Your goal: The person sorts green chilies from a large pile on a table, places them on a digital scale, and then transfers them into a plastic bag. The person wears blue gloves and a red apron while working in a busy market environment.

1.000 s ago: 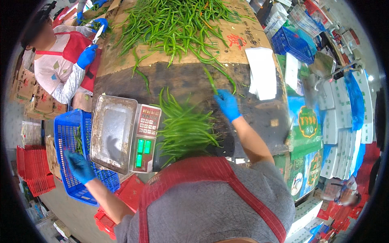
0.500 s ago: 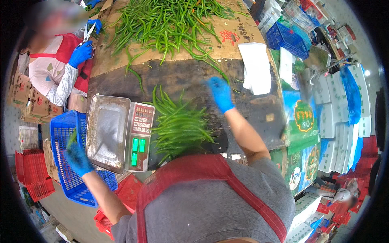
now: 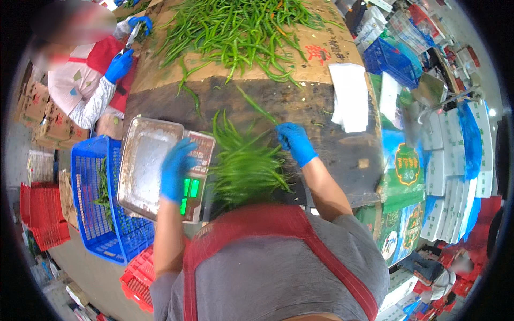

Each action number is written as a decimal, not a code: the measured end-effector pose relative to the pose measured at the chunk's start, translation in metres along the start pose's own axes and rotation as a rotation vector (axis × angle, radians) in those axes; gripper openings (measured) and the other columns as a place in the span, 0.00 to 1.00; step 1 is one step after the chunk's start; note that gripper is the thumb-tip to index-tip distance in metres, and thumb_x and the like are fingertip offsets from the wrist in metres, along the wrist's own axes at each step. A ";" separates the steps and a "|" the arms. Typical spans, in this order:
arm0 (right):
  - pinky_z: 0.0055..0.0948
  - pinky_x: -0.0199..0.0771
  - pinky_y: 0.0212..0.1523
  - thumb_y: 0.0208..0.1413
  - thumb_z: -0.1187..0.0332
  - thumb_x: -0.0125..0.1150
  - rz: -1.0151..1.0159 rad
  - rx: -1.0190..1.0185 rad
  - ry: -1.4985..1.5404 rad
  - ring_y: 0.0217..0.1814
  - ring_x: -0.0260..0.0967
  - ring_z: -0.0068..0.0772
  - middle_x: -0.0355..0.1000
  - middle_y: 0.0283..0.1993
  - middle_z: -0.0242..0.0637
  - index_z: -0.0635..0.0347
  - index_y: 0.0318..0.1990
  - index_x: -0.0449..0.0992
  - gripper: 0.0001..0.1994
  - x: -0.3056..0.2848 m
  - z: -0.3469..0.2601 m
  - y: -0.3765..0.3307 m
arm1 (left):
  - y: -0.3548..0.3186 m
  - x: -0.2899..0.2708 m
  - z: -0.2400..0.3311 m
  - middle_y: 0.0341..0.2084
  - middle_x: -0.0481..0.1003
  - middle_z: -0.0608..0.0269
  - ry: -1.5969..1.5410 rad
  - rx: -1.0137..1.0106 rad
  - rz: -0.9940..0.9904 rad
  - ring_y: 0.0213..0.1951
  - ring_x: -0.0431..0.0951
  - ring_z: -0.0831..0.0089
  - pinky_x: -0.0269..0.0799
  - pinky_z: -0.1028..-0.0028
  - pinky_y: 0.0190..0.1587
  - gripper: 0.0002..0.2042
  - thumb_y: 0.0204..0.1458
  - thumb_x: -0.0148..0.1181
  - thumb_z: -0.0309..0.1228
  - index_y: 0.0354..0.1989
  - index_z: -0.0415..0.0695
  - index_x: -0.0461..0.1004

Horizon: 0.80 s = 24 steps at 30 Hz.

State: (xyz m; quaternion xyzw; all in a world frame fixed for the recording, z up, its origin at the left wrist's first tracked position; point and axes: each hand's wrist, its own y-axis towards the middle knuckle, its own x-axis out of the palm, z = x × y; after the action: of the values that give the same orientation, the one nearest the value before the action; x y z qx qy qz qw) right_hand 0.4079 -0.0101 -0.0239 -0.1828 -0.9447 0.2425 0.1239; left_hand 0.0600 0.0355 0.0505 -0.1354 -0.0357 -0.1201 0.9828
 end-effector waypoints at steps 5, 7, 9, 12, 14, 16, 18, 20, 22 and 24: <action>0.19 0.61 0.21 0.56 0.69 0.58 -0.200 -0.164 -0.150 0.22 0.62 0.17 0.69 0.24 0.28 0.60 0.37 0.73 0.05 0.064 -0.009 -0.076 | 0.015 0.083 -0.018 0.47 0.71 0.61 -0.197 0.163 -0.052 0.42 0.74 0.73 0.70 0.73 0.47 0.15 0.58 0.50 0.31 0.52 0.41 0.67; 0.19 0.63 0.24 0.55 0.70 0.59 -0.229 -0.223 -0.136 0.24 0.64 0.17 0.69 0.25 0.28 0.61 0.39 0.72 0.06 0.075 -0.003 -0.088 | 0.011 0.074 -0.021 0.46 0.71 0.60 -0.237 0.179 -0.119 0.45 0.73 0.72 0.68 0.71 0.50 0.15 0.57 0.50 0.29 0.52 0.41 0.65; 0.19 0.64 0.25 0.55 0.71 0.59 -0.228 -0.294 -0.131 0.24 0.65 0.17 0.69 0.25 0.27 0.61 0.39 0.72 0.07 0.079 0.002 -0.092 | 0.003 0.076 -0.008 0.47 0.71 0.60 -0.222 0.257 -0.148 0.47 0.72 0.71 0.67 0.70 0.52 0.14 0.58 0.49 0.28 0.52 0.40 0.65; 0.20 0.65 0.25 0.54 0.72 0.60 -0.201 -0.423 -0.258 0.25 0.65 0.17 0.69 0.25 0.28 0.62 0.40 0.72 0.07 0.081 0.006 -0.089 | -0.017 0.081 0.010 0.47 0.70 0.60 -0.364 0.268 -0.163 0.48 0.71 0.70 0.65 0.70 0.55 0.14 0.59 0.47 0.28 0.52 0.39 0.66; 0.21 0.64 0.25 0.56 0.69 0.59 -0.253 -0.425 -0.257 0.25 0.64 0.17 0.68 0.24 0.28 0.62 0.38 0.72 0.07 0.087 0.001 -0.094 | -0.020 0.078 0.009 0.47 0.70 0.60 -0.337 0.252 -0.166 0.49 0.71 0.70 0.65 0.70 0.55 0.14 0.59 0.46 0.28 0.53 0.39 0.65; 0.23 0.64 0.25 0.57 0.65 0.57 -0.328 -0.501 -0.324 0.24 0.63 0.18 0.68 0.24 0.29 0.62 0.37 0.73 0.08 0.097 -0.007 -0.100 | -0.018 0.067 0.002 0.47 0.70 0.60 -0.257 0.213 -0.198 0.49 0.70 0.70 0.65 0.70 0.54 0.15 0.60 0.46 0.28 0.54 0.39 0.64; 0.24 0.63 0.24 0.59 0.61 0.55 -0.404 -0.665 -0.470 0.24 0.62 0.19 0.67 0.24 0.29 0.61 0.36 0.74 0.11 0.104 -0.021 -0.102 | -0.019 0.064 -0.007 0.47 0.71 0.60 -0.038 0.258 -0.178 0.49 0.70 0.71 0.65 0.71 0.54 0.15 0.60 0.46 0.28 0.55 0.39 0.64; 0.24 0.63 0.25 0.60 0.58 0.53 -0.466 -0.450 -0.327 0.24 0.63 0.20 0.67 0.23 0.29 0.61 0.35 0.74 0.14 0.106 -0.019 -0.102 | -0.020 0.065 -0.003 0.44 0.71 0.61 0.042 0.332 -0.171 0.46 0.72 0.74 0.66 0.72 0.51 0.15 0.61 0.46 0.29 0.55 0.38 0.64; 0.22 0.64 0.27 0.61 0.60 0.51 -0.419 -0.348 -0.208 0.24 0.64 0.20 0.67 0.23 0.29 0.61 0.36 0.75 0.13 0.109 -0.007 -0.092 | -0.016 0.068 0.006 0.43 0.71 0.63 -0.077 0.286 -0.161 0.44 0.72 0.75 0.67 0.74 0.49 0.16 0.61 0.45 0.29 0.55 0.38 0.63; 0.21 0.65 0.28 0.61 0.62 0.51 -0.364 -0.330 -0.189 0.24 0.64 0.20 0.68 0.23 0.29 0.61 0.37 0.75 0.11 0.099 0.000 -0.077 | -0.013 0.080 0.038 0.43 0.71 0.64 -0.127 0.298 -0.150 0.42 0.72 0.77 0.67 0.77 0.47 0.17 0.61 0.45 0.30 0.57 0.38 0.63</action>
State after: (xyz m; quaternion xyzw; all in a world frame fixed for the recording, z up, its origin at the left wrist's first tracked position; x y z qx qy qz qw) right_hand 0.2967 -0.0329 0.0298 -0.0042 -0.9962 0.0748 0.0449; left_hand 0.1323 0.0153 0.0983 0.0074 -0.1250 -0.1775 0.9761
